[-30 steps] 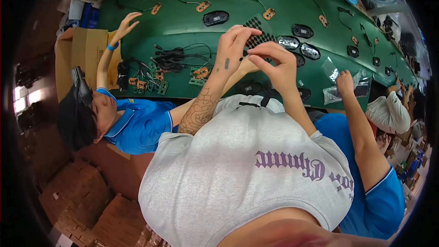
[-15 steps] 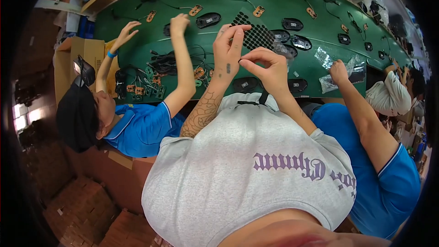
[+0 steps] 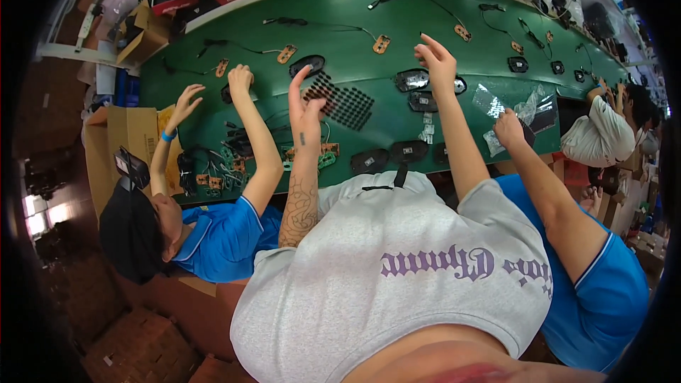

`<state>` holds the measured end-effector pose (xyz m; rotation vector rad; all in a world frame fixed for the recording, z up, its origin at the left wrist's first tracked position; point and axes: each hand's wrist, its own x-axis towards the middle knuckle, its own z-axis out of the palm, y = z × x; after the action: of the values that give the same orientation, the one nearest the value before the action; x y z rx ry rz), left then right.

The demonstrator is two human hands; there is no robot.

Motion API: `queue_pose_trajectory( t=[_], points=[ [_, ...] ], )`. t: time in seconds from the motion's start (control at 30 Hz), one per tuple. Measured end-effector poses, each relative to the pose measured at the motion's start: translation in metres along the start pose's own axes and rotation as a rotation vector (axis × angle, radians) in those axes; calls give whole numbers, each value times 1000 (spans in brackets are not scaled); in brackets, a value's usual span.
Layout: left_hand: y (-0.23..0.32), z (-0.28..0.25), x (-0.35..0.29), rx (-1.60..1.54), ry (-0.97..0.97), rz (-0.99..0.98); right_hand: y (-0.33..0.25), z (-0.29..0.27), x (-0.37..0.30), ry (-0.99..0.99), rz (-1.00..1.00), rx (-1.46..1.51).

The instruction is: The person assembles electronic components by hand, placing them into plastic housings and onto circuit boards.

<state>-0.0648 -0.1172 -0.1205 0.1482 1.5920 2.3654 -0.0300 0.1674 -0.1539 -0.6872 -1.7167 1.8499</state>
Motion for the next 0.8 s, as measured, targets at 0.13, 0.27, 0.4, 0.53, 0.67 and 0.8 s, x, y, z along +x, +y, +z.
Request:
queue_pose_trajectory(
  t=[0.13, 0.27, 0.4, 0.53, 0.67, 0.8],
  points=[
    [-8, -12, -13, -68, -35, -131, 83, 4, 79, -3, 13, -402],
    [-9, -8, -23, -173, 35, -140, 141, 21, 116, -13, -66, -783],
    [3, -7, -19, -337, 172, -247, 166, 42, 132, -48, -223, -1014],
    [-11, -54, -20, -252, -99, -277, 146, 48, 119, -99, -67, -841],
    [-6, -24, 3, -128, -146, -389, 98, 55, 95, -97, -159, -693],
    [-40, 12, 32, 242, -91, -341, 35, 77, 35, -166, -321, -621]
  ],
)
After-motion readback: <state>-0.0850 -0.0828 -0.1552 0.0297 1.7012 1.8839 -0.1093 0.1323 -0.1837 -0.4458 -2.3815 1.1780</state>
